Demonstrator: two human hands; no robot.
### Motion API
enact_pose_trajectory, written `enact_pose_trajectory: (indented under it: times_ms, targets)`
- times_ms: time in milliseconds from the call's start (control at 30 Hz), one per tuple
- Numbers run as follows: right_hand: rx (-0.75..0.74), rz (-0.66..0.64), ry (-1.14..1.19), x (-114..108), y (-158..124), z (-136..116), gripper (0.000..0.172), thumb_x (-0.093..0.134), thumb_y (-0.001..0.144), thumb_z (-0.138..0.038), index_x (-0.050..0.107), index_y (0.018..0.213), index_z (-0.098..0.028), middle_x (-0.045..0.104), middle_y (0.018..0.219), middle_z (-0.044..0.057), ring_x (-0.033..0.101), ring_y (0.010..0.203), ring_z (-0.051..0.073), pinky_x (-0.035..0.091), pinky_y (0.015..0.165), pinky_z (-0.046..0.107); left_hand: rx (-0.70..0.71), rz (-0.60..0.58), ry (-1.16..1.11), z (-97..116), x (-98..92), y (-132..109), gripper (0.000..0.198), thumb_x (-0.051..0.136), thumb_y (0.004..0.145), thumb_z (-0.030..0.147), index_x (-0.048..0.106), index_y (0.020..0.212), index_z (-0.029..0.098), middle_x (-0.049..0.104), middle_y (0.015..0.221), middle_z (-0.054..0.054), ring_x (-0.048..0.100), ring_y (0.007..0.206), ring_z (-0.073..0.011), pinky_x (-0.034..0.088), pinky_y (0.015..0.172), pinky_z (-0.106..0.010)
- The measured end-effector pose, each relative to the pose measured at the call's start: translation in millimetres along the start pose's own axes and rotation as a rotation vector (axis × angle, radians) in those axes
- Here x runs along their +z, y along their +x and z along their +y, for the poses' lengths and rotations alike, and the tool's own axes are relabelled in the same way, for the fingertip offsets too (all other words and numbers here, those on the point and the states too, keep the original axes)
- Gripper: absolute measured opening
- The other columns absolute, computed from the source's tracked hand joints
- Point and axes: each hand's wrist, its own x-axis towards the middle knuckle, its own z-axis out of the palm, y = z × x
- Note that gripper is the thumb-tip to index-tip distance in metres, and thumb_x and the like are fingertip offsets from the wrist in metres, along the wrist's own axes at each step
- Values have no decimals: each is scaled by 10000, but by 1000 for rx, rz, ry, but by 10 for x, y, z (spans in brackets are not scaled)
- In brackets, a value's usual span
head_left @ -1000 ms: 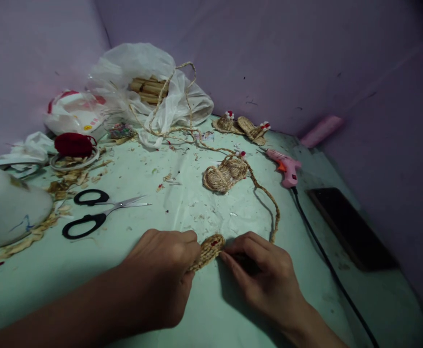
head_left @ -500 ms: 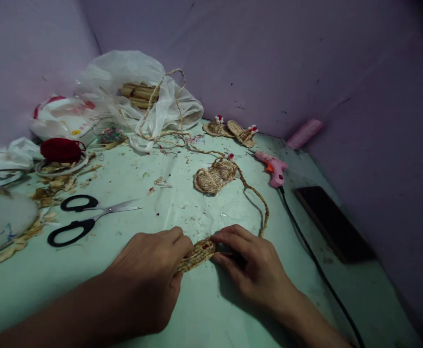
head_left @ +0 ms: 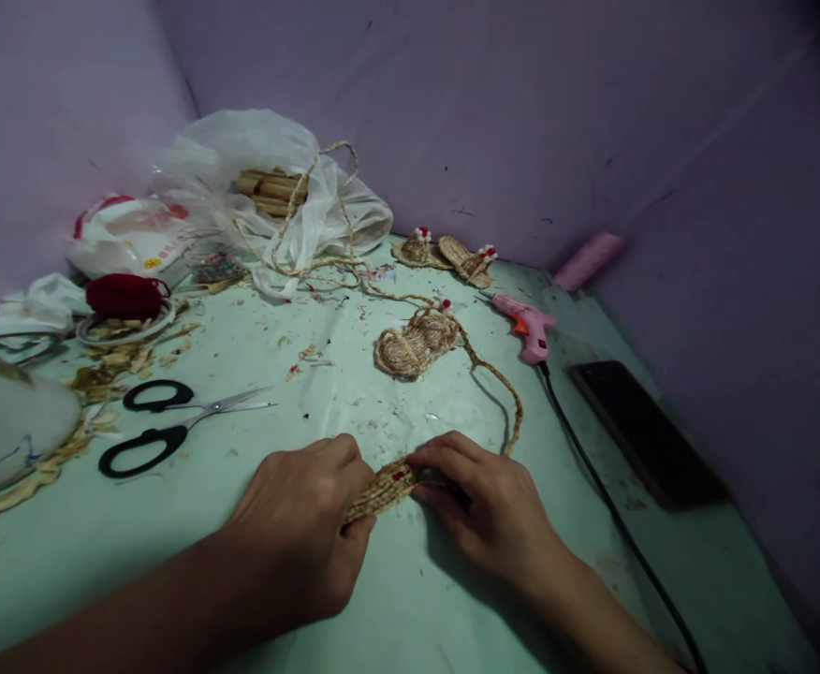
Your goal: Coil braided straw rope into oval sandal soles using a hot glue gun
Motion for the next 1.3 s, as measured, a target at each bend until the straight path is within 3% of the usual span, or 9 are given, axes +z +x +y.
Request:
enact_pose_trajectory:
  times_ms: [200,367,433,533,667,800,1100,1300]
  targets:
    - [-29,26,-34,-19,41,7,210,561,809,-140,645,985,-217,661,942,54,614,829,211,483,701,364,1,-3,17,33,-31,31,168,474,730,241,606,828,206,569,828,-44,550,669,-202,405,569,-335]
    - [-158,93,-3,-67,-10,-113,347,575,796,-137,571,1139,-184,592,1101,111,532,1000,248,440,838,442,-39,-102,-1,37,-206,-40,282,597,694,238,588,976,237,574,1006,-49,570,889,-242,447,734,-385]
    - [-202,134,42,-55,-22,-167,298,586,801,-154,579,1097,-187,593,1079,105,536,974,233,443,821,418,-62,-119,-21,29,-283,-82,367,641,657,202,574,1013,259,557,1077,-42,558,938,-241,443,777,-399]
    - [-263,131,46,15,13,-201,216,581,792,-128,602,999,-183,625,1018,89,553,908,217,428,805,408,-92,-137,-19,36,-332,-117,344,641,665,189,573,997,251,557,1054,-40,551,938,-244,440,793,-424]
    - [-294,38,2,115,94,-193,295,582,806,-135,590,1097,-180,657,1039,77,542,894,221,406,786,412,-77,-113,21,58,-255,-98,243,590,708,197,577,950,207,563,967,-59,535,906,-257,438,759,-427]
    - [-263,-25,-10,124,121,-215,217,516,857,-135,627,1037,-186,670,991,71,514,843,218,399,725,394,7,-44,55,40,-139,-68,143,502,757,206,586,869,178,564,904,-73,512,853,-243,425,757,-423]
    - [-169,0,11,165,190,-294,190,542,716,-109,653,864,-150,660,856,73,506,796,222,399,698,390,109,108,162,60,-45,-23,72,493,675,168,564,684,169,563,757,-68,487,745,-226,411,705,-406]
    - [-163,-5,4,160,148,-285,194,538,761,-117,643,913,-176,673,876,63,518,806,221,403,720,394,115,59,163,35,-92,-26,115,490,711,170,602,732,164,583,779,-74,509,753,-224,406,748,-418]
